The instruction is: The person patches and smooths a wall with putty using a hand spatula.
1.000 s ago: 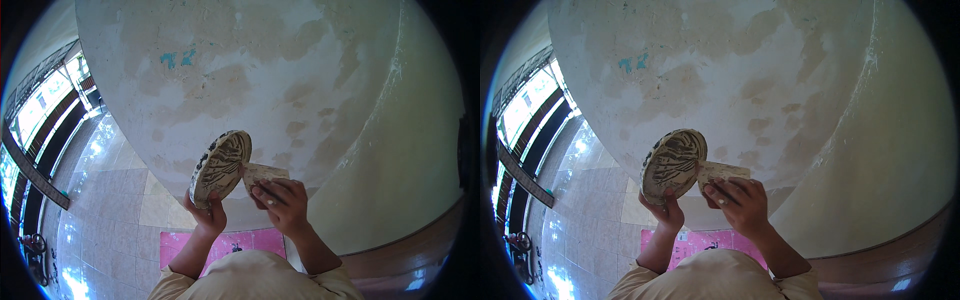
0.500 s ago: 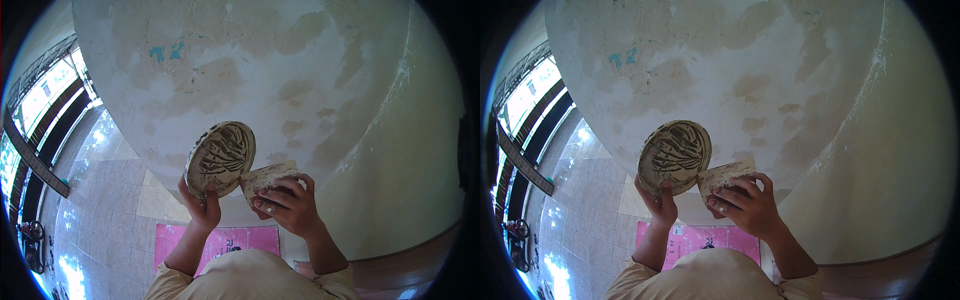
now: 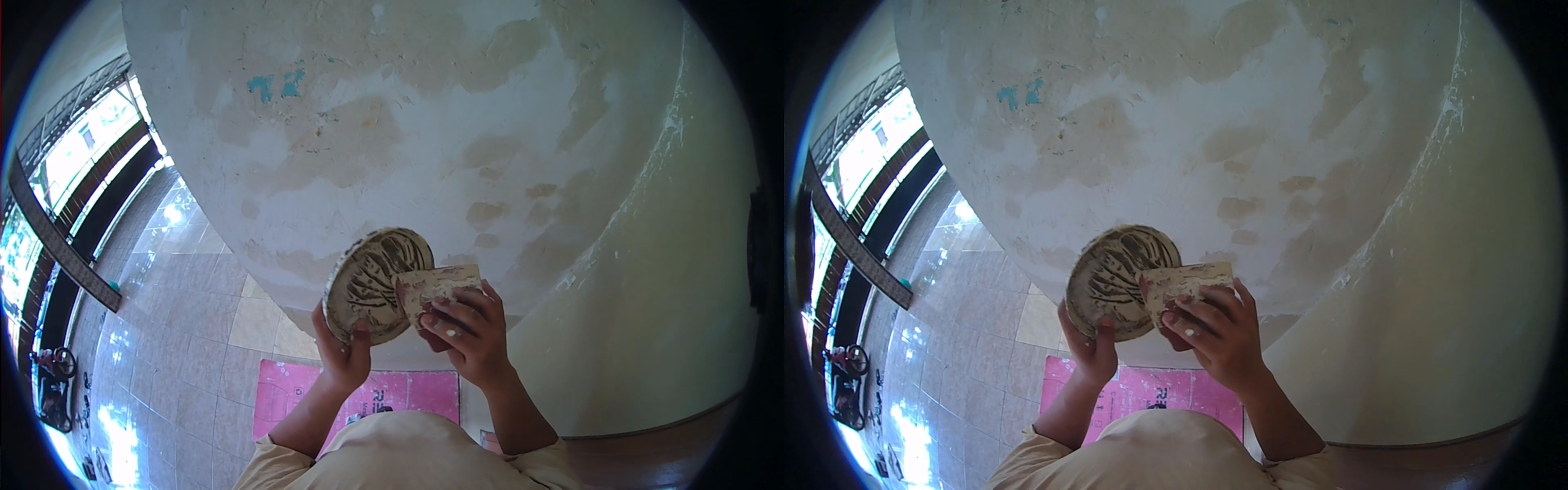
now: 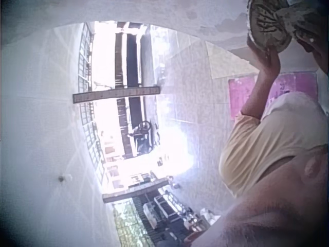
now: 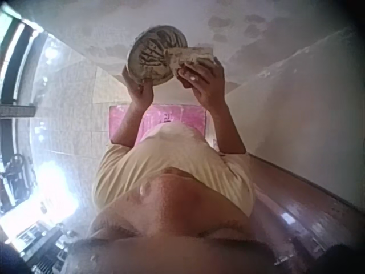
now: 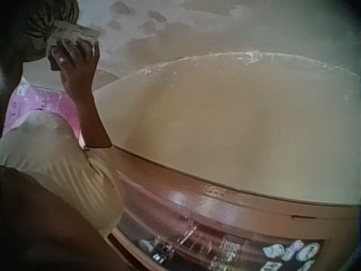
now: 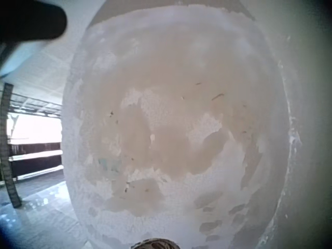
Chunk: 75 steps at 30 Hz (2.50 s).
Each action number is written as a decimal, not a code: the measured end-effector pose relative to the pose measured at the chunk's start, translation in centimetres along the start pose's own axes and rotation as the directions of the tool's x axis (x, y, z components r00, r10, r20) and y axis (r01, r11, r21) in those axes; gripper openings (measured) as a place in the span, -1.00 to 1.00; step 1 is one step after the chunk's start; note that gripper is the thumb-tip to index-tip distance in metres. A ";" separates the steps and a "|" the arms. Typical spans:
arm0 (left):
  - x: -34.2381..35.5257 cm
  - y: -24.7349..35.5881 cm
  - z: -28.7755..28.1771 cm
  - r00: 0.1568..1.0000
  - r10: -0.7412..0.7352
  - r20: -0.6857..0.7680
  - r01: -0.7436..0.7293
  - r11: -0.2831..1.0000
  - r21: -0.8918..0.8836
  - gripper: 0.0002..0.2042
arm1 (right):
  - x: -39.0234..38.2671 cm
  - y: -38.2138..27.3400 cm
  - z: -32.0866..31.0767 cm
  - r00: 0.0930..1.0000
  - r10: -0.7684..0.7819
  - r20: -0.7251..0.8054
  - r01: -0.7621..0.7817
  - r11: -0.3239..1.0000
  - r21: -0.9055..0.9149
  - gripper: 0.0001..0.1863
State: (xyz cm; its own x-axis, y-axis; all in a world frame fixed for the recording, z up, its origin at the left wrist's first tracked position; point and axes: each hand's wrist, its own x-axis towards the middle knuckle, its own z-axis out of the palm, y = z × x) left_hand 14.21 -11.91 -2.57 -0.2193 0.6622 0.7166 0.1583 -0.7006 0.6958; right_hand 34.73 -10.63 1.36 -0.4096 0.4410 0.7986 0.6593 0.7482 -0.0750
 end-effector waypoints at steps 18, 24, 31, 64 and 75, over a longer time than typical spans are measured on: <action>1.2 -4.4 -5.3 0.899 -0.432 0.069 0.433 0.856 -0.283 -0.49 | 17.5 4.6 -2.7 0.948 0.055 -0.313 0.002 0.984 0.180 -0.78; 1.7 -5.9 -5.7 0.894 -0.426 0.138 0.448 0.844 -0.296 -0.51 | 21.7 8.2 -3.9 0.955 0.200 -0.219 -0.143 0.957 0.252 -0.72; 2.9 -7.2 -6.8 0.863 -0.465 0.199 0.506 0.789 -0.348 -0.53 | 20.6 8.6 -6.0 0.925 0.231 -0.303 -0.089 0.905 0.416 -0.70; 4.9 -9.7 -7.7 0.830 -0.467 0.304 0.553 0.757 -0.348 -0.54 | 18.9 4.8 5.7 0.896 -0.360 -0.259 0.138 0.782 -0.608 -0.68; 4.6 -10.0 -7.7 0.826 -0.490 0.278 0.562 0.744 -0.362 -0.53 | 18.4 6.0 7.5 0.904 -0.371 -0.212 0.193 0.796 -0.573 -0.66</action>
State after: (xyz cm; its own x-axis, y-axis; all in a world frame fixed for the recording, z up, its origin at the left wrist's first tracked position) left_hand 4.25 -3.91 -6.64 0.0088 0.9643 0.2648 -0.3538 -0.2447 0.9027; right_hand 26.45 5.67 11.15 -0.4813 0.0158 0.8764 0.8077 0.3965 0.4364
